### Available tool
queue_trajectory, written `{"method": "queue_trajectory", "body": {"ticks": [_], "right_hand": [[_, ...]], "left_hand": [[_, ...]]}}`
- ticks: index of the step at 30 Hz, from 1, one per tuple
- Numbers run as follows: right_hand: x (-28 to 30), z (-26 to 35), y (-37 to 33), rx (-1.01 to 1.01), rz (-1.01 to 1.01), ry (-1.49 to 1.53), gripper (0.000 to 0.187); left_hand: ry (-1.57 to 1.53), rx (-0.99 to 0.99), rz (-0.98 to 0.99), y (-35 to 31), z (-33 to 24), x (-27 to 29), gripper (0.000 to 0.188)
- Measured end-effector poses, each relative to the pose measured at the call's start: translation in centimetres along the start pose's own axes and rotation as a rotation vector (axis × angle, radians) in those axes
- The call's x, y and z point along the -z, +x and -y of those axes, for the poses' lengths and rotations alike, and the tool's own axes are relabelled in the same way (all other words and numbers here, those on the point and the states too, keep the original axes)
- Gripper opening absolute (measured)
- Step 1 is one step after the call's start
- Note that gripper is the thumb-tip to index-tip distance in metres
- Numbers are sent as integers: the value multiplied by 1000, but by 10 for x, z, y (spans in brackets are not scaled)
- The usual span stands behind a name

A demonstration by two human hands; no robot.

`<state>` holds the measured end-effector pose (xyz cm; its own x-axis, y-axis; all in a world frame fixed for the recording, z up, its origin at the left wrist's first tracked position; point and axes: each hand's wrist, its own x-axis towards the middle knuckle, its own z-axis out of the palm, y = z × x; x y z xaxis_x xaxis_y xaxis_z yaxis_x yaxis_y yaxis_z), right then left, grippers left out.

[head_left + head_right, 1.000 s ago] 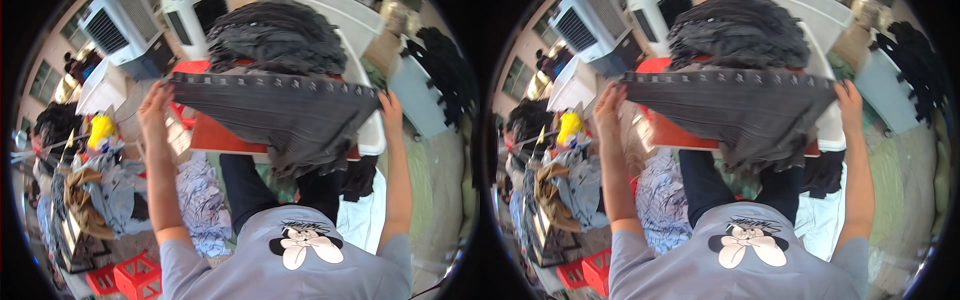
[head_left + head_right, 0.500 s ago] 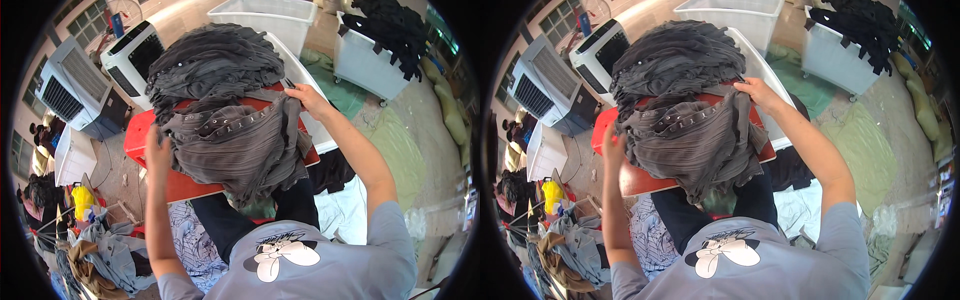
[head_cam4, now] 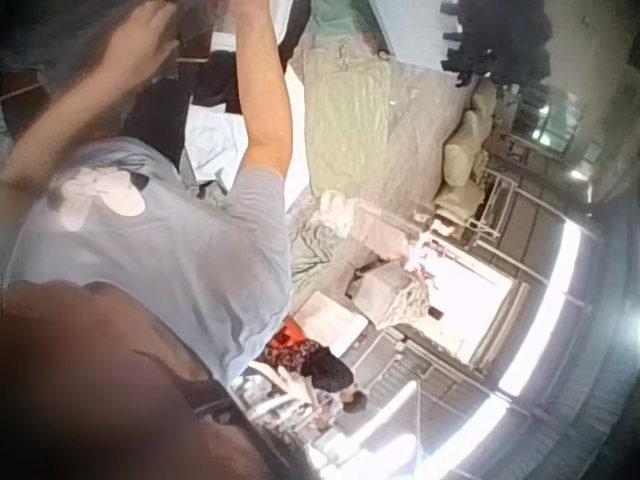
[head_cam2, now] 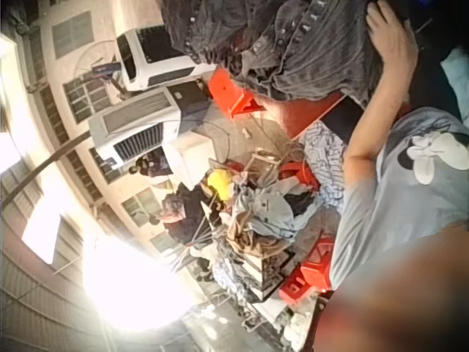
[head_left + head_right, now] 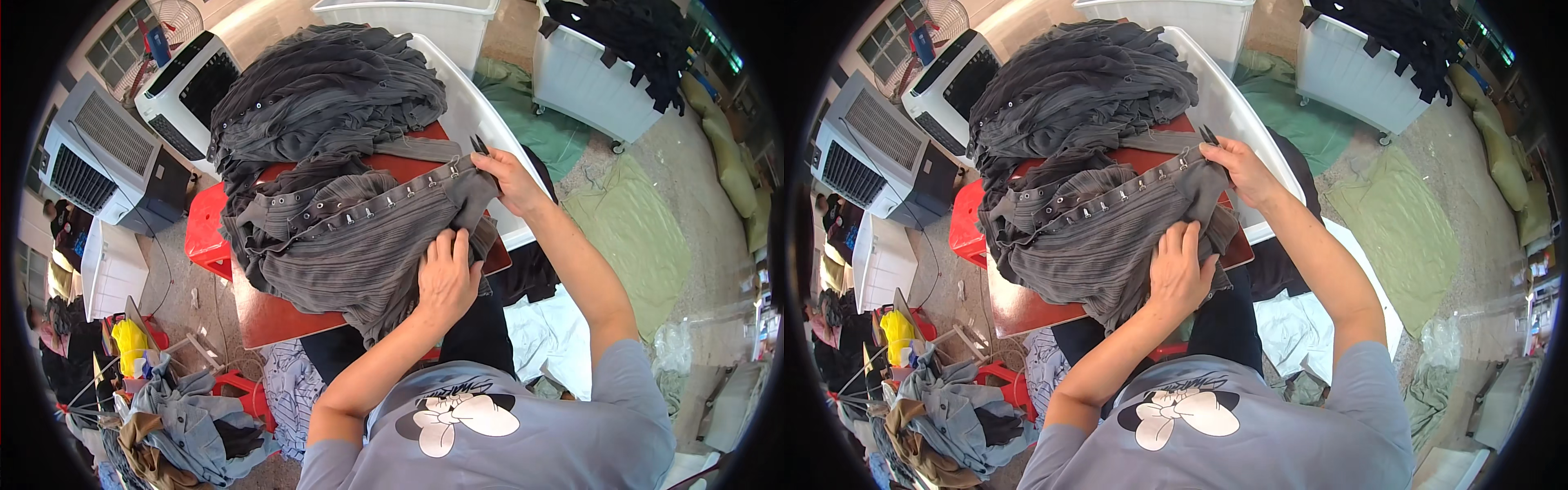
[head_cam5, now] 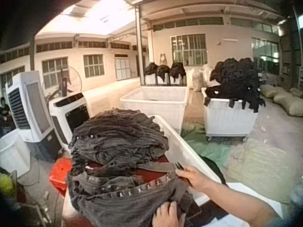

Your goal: Trimming loose threads and checking quality on dark grey garment pieces using thread nippers in a factory setting.

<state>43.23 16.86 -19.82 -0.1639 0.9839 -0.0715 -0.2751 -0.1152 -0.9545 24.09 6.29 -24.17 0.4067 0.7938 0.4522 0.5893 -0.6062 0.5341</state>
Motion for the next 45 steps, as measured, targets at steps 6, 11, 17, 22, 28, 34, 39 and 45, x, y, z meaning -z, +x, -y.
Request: {"method": "queue_trajectory", "body": {"ticks": [6, 11, 17, 22, 28, 34, 39, 45], "right_hand": [[-15, 3, -20, -12, -68, 80, 21], [-18, 11, -18, -79, -85, 72, 27], [-12, -29, -29, 29, 121, -147, 33], [-50, -53, -67, 27, 153, -345, 20], [-84, -67, -80, 258, 233, -575, 14], [-110, -85, -87, 358, 374, -644, 17], [-103, -86, -107, 374, 378, -660, 18], [-171, -78, -97, 591, 677, -714, 31]], "left_hand": [[284, 79, -17, 29, 18, -24, 31], [-570, 481, -23, 28, 18, 24, 14], [-1262, 581, -577, -10, 56, 89, 12], [-1189, 717, -641, -80, 131, 131, 10], [-25, 336, -508, -42, 99, 136, 48], [293, 272, 103, -2, 109, 159, 21], [439, -60, -5, 1, 104, 175, 14], [-48, -120, -69, 55, 39, 223, 10]]}}
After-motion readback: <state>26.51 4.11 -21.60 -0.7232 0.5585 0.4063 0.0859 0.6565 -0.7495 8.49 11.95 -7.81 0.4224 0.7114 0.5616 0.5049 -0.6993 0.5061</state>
